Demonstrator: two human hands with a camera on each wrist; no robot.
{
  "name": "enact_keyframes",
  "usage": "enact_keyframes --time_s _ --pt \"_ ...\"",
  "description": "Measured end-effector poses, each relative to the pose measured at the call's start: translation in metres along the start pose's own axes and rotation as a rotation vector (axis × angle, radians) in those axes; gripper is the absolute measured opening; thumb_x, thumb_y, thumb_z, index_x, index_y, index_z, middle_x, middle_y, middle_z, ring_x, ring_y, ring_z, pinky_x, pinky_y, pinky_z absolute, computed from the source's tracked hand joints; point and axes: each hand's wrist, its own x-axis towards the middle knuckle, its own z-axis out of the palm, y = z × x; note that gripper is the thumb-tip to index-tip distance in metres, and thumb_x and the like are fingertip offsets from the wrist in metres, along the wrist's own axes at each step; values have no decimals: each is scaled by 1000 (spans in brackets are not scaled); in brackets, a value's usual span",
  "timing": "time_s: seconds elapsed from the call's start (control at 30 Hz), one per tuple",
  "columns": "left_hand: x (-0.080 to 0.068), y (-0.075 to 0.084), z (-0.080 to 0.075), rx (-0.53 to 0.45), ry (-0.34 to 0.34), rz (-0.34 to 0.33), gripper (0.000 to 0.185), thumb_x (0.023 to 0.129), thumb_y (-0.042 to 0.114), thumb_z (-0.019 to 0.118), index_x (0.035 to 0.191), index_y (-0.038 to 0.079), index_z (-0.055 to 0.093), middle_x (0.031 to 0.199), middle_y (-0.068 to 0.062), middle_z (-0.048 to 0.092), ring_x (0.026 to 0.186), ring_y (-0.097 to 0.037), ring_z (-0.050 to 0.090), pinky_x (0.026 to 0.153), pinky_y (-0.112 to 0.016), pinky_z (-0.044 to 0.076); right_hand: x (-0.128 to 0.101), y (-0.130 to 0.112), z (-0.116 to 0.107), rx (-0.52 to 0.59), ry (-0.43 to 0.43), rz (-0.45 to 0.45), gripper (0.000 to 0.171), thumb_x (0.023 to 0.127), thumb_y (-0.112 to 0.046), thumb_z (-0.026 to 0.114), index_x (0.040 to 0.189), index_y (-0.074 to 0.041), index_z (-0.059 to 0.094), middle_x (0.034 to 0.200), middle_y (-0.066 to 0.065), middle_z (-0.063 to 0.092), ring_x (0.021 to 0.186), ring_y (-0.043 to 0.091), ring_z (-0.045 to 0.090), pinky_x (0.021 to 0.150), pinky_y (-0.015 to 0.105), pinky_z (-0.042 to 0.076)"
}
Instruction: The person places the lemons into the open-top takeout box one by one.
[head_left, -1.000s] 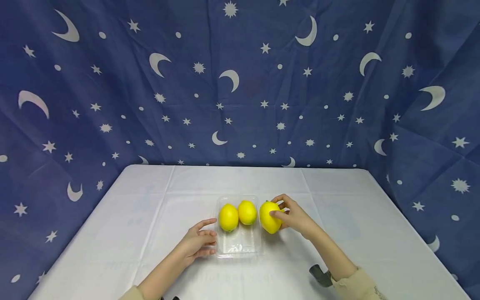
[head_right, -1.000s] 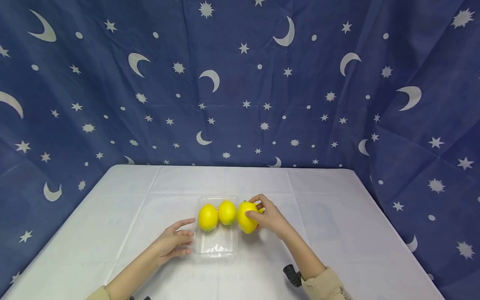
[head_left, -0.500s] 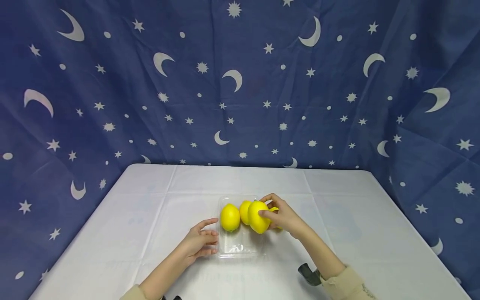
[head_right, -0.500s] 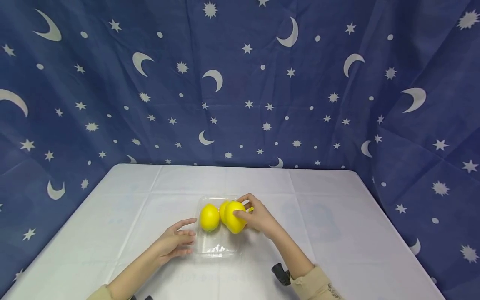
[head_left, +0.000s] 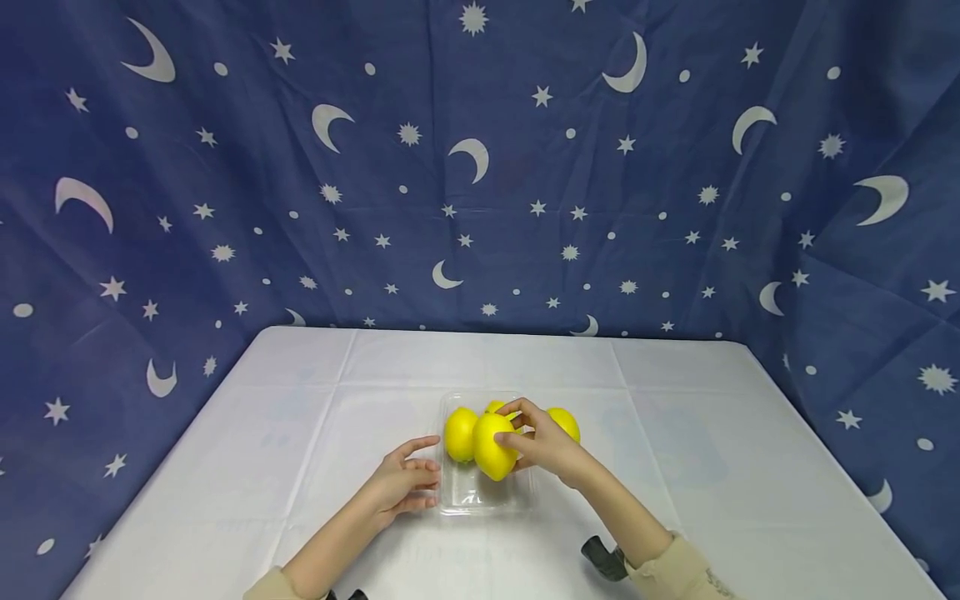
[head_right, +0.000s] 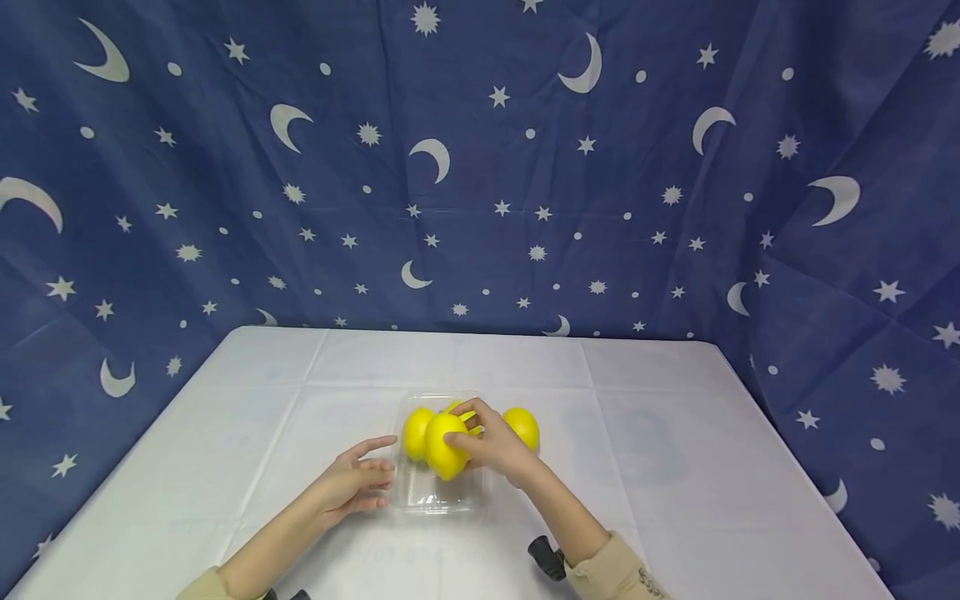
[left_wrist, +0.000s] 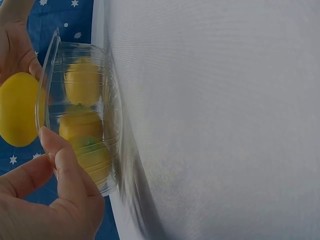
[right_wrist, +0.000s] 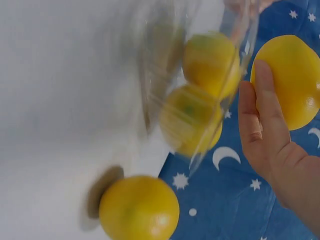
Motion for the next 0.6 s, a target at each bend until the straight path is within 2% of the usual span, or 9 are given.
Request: enact_keyframes --time_s 0.13,0.4,0.6 --pt "0 0 0 1 2 -1 56 87 -3 58 138 8 40 92 -6 58 72 -12 56 59 -24 58 0 2 8 5 -24 -13 39 88 -16 63 121 -4 46 114 19 46 84 20 60 68 37 61" --pt "1 0 0 -9 -22 3 57 86 -2 60 139 8 39 88 -2 57 73 -12 57 60 -24 58 0 7 21 6 -13 -14 42 87 -18 66 122 -4 48 110 17 50 86 19 60 69 37 61" --pt "1 1 -1 -6 -28 1 58 86 -2 59 139 7 39 84 1 55 72 -12 57 60 -23 58 1 13 31 32 -53 -15 43 87 -18 67 122 -3 48 113 19 51 92 22 62 71 39 61"
